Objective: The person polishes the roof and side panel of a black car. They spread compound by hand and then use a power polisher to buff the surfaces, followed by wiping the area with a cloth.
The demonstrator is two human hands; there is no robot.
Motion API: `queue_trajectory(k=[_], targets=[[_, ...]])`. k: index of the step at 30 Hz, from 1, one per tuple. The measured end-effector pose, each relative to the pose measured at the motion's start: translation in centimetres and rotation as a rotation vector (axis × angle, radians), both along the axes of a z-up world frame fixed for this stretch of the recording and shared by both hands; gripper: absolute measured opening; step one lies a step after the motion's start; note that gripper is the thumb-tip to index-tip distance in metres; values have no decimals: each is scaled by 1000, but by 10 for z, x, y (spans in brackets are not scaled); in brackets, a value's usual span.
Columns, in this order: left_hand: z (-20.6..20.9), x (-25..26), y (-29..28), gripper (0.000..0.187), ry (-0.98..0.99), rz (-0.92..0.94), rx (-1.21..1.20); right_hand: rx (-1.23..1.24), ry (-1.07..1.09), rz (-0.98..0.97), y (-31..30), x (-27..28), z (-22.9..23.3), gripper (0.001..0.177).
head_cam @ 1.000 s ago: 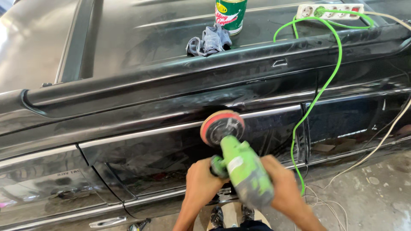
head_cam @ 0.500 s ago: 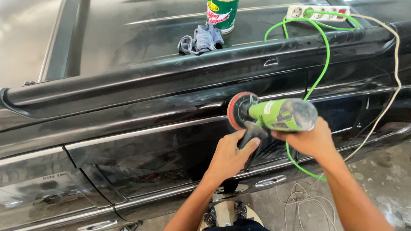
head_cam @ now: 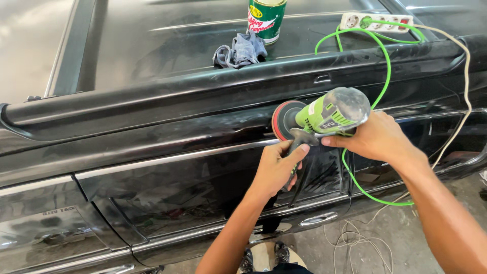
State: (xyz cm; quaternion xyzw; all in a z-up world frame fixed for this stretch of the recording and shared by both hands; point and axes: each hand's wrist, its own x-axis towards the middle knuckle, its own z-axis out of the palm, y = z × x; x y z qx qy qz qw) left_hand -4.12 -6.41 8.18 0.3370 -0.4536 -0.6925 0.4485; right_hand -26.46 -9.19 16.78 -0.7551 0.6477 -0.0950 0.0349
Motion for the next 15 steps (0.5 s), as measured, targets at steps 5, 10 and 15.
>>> queue_trajectory(k=[5,10,15], targets=[[9,20,-5,31,79,44,27,162,96,92,2,0,29,64],[21,34,5,26,112,76,106,152,68,145,19,8,48,62],[14,31,8,31,74,78,76,331,-18,262,12,-8,44,70]])
